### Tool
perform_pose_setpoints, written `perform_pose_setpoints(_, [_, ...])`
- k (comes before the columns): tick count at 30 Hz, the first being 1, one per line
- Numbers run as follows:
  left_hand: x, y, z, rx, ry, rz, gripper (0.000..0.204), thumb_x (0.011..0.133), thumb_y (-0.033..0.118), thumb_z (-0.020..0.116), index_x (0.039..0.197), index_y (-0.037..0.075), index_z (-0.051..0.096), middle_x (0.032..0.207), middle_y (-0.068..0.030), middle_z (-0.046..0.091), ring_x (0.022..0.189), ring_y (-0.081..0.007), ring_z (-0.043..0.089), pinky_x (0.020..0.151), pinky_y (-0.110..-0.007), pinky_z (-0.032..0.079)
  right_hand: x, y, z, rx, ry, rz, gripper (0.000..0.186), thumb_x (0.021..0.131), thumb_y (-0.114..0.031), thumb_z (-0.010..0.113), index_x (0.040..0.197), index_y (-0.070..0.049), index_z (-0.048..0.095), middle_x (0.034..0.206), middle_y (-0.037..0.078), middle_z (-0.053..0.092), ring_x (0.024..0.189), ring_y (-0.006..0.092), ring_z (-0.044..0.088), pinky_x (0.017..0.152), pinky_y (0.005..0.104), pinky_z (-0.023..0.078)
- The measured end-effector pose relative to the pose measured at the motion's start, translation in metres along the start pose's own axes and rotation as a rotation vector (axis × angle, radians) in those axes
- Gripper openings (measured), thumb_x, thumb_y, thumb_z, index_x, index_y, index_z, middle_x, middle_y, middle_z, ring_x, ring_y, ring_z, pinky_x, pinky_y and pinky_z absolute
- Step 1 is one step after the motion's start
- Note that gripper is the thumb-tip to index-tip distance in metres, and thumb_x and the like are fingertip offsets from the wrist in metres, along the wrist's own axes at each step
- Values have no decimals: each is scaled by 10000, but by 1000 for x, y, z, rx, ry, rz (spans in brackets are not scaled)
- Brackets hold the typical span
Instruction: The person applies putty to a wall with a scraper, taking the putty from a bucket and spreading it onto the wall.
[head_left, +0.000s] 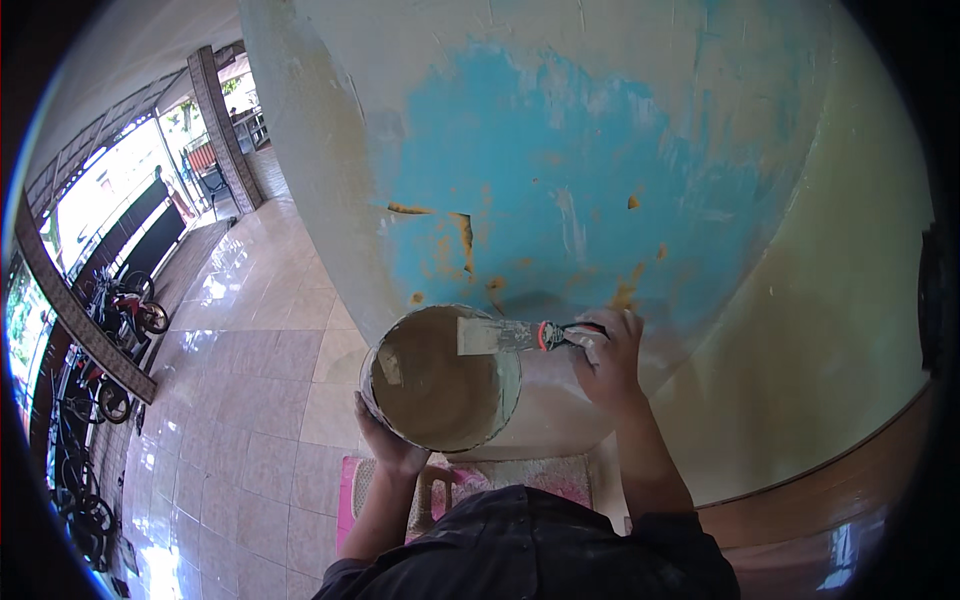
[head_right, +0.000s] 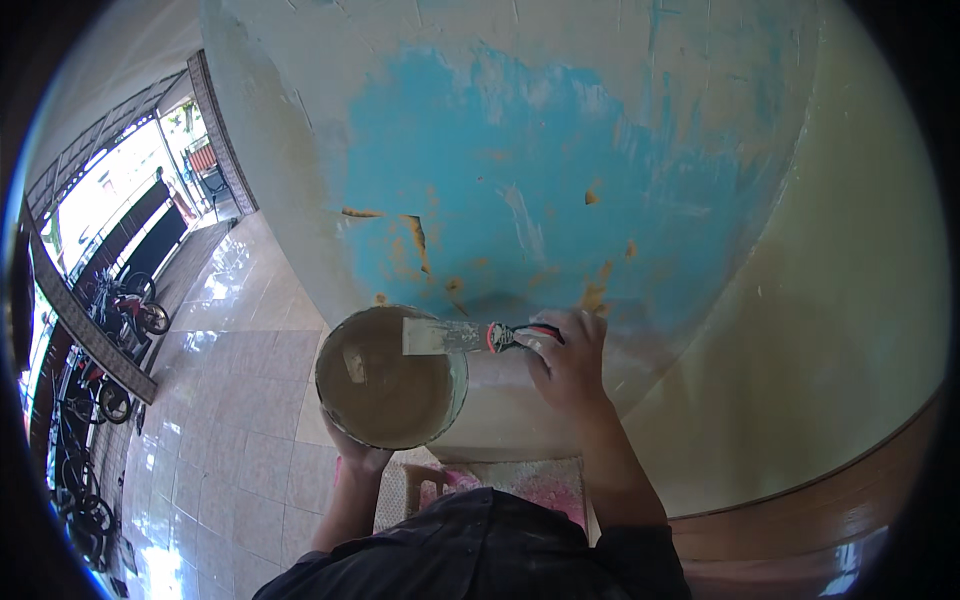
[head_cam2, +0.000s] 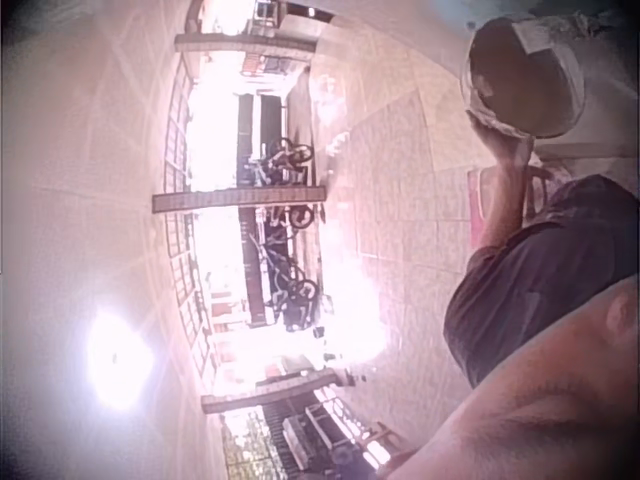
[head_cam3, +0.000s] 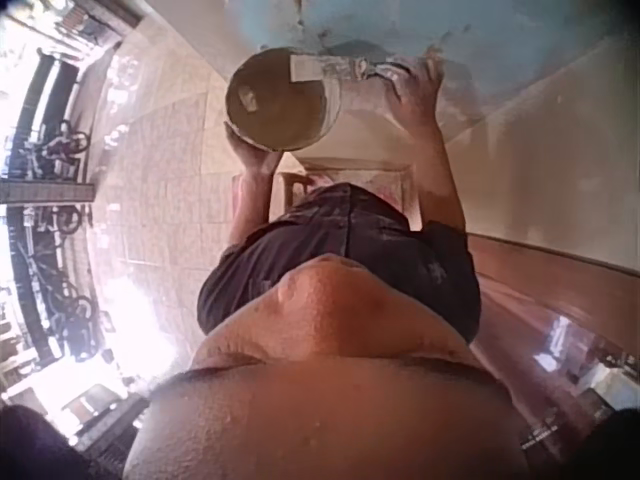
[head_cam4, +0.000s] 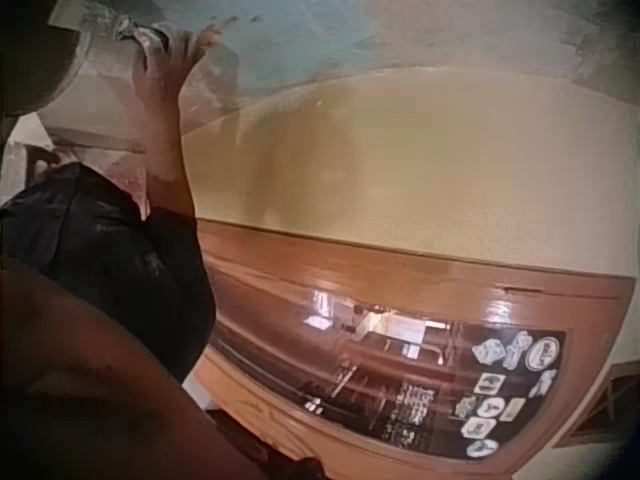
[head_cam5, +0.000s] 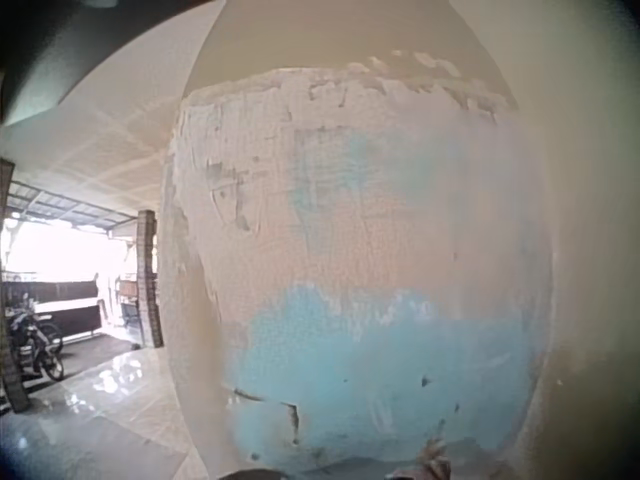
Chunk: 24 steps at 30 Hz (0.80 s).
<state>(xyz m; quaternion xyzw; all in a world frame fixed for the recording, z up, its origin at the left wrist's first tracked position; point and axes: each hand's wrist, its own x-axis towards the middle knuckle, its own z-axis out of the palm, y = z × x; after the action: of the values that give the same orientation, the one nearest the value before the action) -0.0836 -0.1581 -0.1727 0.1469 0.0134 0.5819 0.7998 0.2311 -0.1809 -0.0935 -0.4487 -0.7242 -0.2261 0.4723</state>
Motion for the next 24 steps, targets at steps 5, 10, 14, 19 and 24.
perform_pose_setpoints(5, [0, -17, -1, 2, -6, -5, 757, 977, 644, 443, 1520, 118, 410, 1535, -145, 450, 1388, -359, 457, 1146, -549, 383, -7, 41, -25, -223, 102, -92, 436, 705, -47, 739, 1061, -288, 665, 1142, 10, 622, 1031, 280, 546, 881, 468, 348])
perform_pose_setpoints(10, [-1, -37, -13, 65, 86, 57, 754, 989, 653, 407, 1512, 110, 418, 1515, -151, 468, 1365, -365, 476, 1120, -548, 413, -11, 59, -38, -84, 184, -42, 424, 701, -36, 731, 1047, -268, 654, 1132, 14, 617, 1035, 291, 545, 898, 485, 353])
perform_pose_setpoints(14, [-3, -53, -23, 11, 23, 71, 754, 991, 655, 397, 1509, 108, 422, 1501, -153, 482, 1344, -362, 496, 1105, -539, 429, -18, 69, -27, -113, 75, -83, 437, 682, -10, 719, 1035, -259, 656, 1109, 45, 618, 1012, 300, 550, 893, 485, 367])
perform_pose_setpoints(19, [2, -63, -42, 267, 165, 251, 757, 988, 640, 405, 1503, 86, 424, 1473, -163, 510, 1320, -357, 522, 1094, -524, 439, -3, 75, -75, -26, -59, -84, 349, 673, -51, 743, 1006, -133, 680, 1031, 75, 668, 906, 285, 617, 789, 427, 460])
perform_pose_setpoints(24, [5, -68, -21, 312, 229, 260, 806, 976, 663, 379, 1511, 61, 405, 1498, -175, 480, 1352, -364, 486, 1129, -525, 401, -10, 43, -94, 169, -274, -75, 399, 655, -76, 778, 1044, -116, 695, 995, 96, 682, 771, 280, 660, 667, 396, 519])
